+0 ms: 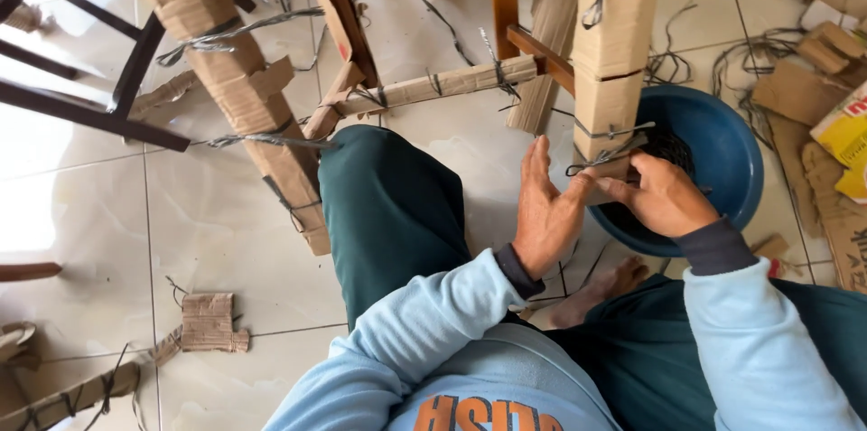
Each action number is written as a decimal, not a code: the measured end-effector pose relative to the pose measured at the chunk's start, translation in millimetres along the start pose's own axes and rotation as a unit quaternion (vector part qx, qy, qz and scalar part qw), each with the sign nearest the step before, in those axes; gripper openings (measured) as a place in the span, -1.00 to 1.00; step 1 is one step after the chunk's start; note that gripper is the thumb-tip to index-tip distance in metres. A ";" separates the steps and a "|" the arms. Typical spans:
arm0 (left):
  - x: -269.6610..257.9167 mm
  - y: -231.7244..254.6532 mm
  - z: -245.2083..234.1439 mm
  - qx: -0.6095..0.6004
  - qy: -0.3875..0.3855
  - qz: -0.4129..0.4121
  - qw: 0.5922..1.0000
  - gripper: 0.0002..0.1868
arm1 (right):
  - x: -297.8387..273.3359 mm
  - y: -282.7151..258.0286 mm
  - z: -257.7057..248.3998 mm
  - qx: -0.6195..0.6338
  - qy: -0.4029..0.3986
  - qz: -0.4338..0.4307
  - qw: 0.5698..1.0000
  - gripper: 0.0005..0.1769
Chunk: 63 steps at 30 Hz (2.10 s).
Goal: The person sits on the floor and wraps cardboard tubes around the legs of a wooden stool. They secure the cardboard with black string, tying knots to hold the material in place. The person adjusts the stool's position to access different legs and continues wrapping and tying.
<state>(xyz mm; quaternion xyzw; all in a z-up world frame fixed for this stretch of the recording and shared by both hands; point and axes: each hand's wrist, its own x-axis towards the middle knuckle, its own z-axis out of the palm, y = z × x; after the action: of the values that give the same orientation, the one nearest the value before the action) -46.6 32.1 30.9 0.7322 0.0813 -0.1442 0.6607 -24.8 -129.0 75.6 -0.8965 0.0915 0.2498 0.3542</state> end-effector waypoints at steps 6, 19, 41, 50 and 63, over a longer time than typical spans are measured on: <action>-33.7 62.4 -33.4 -0.116 0.046 0.042 0.991 -0.06 | 6.7 -5.6 -28.8 -0.137 -0.034 0.040 0.989 -0.44; -63.0 81.5 -83.7 -0.201 0.170 0.165 0.951 -0.52 | 49.5 207.3 -119.8 0.062 0.184 -0.080 0.978 -0.42; -47.6 61.1 -169.0 -0.025 0.322 0.281 0.904 -0.65 | -9.2 520.9 -12.2 0.006 0.368 0.263 0.892 -0.07; -19.8 16.1 -236.6 0.081 0.460 0.165 0.869 -0.18 | 28.6 510.7 -9.6 -0.020 0.440 0.300 0.846 -0.15; 9.3 36.3 -261.4 0.187 0.460 -0.109 0.861 -0.36 | 38.8 -31.0 -120.2 0.153 0.155 -0.168 0.962 -0.52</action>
<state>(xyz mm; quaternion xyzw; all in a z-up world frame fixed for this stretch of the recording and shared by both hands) 0.5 286.4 84.6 0.8115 0.4272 0.1256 0.3783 65.1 -187.6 149.1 -0.8619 0.0306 0.0279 0.5054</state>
